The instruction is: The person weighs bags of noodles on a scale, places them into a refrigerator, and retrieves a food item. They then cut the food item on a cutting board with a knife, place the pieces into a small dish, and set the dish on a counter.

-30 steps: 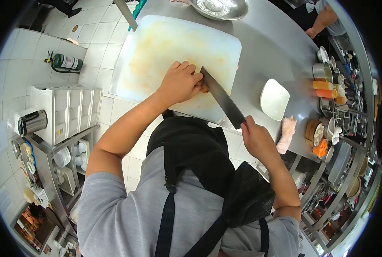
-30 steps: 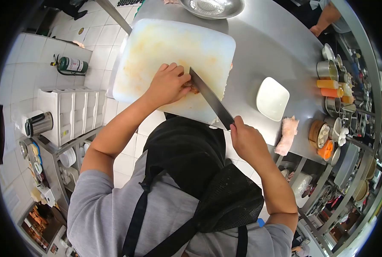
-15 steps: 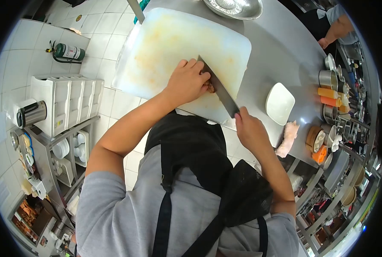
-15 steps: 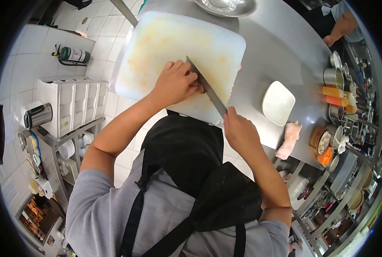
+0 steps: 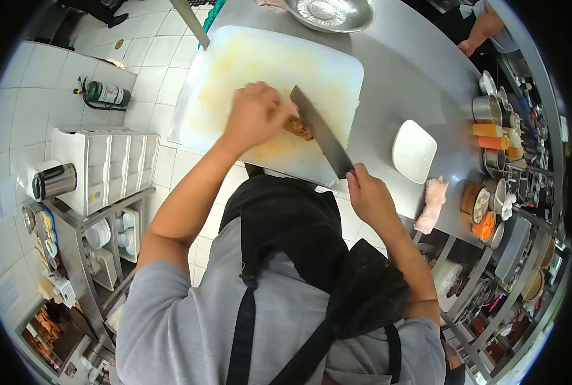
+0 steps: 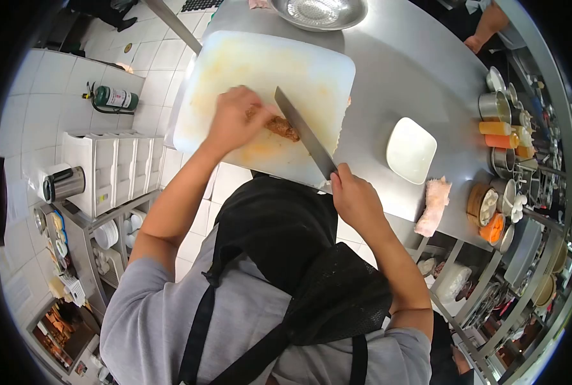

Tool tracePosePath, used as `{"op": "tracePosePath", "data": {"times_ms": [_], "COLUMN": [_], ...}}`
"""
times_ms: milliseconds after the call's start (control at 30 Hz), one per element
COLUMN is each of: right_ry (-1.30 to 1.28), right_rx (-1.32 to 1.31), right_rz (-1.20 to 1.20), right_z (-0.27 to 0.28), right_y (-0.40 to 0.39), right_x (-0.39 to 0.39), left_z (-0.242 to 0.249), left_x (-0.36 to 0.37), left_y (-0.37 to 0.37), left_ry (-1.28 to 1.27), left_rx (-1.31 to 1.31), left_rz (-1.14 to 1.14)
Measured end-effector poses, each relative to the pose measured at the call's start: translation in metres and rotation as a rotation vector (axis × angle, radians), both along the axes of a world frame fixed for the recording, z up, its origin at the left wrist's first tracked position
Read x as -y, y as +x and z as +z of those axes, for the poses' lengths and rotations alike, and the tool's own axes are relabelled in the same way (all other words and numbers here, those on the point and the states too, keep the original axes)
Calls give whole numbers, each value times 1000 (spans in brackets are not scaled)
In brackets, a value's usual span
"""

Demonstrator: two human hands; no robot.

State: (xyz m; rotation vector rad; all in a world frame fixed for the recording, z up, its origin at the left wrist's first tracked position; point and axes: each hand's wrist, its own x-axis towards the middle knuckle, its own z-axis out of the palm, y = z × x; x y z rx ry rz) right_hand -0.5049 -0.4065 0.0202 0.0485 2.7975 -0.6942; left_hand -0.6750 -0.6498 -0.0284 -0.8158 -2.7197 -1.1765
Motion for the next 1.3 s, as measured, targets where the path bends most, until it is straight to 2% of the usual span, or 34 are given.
{"op": "tracePosePath", "data": {"times_ms": [33, 100, 133, 200, 233, 300, 333, 400, 467, 567, 667, 900, 1300], "right_ry": [-42, -90, -134, -132, -128, -123, -104, -84, 90, 52, -62, -194, -117], "right_rx": [-23, -48, -64, -59, -47, -46, -69, -89, 92, 26, -65, -18, 122], "right_rz": [-31, -75, -118, -155, -183, -194, -190, -185, -152, -159, -142, -131, -125], "right_z": [5, 22, 28, 34, 35, 27, 17, 2, -10, -22, -10, 11, 19], "right_y": [4, 10, 14, 18, 20, 24, 25, 28, 28, 32, 34, 31, 34], "right_x": [-1, -6, -10, -17, -20, -27, -29, -31, -30, -32, -29, -3, 3], "left_z": [-6, -17, -23, -34, -38, -43, -44, -44, -38, -27, -23, -35, -46], "left_x": [14, 44, 59, 83, 87, 95, 99, 99, 97, 81, 63, 11, -3], "left_y": [-7, -11, -8, 7, 13, 25, 25, 26, 26, 26, 22, 14, 16], "left_ry": [84, 98, 97, -389, -386, -710, -700, -697, -693, -617, -468, -453, -456], "left_rx": [99, 119, 111, -168, -176, -13, 63, 43, 23, -28, -128, -110, -61], "left_rz": [92, 280, 273, 363, 358, 363, 343, 342, 347, 314, 244, 178, 155]}}
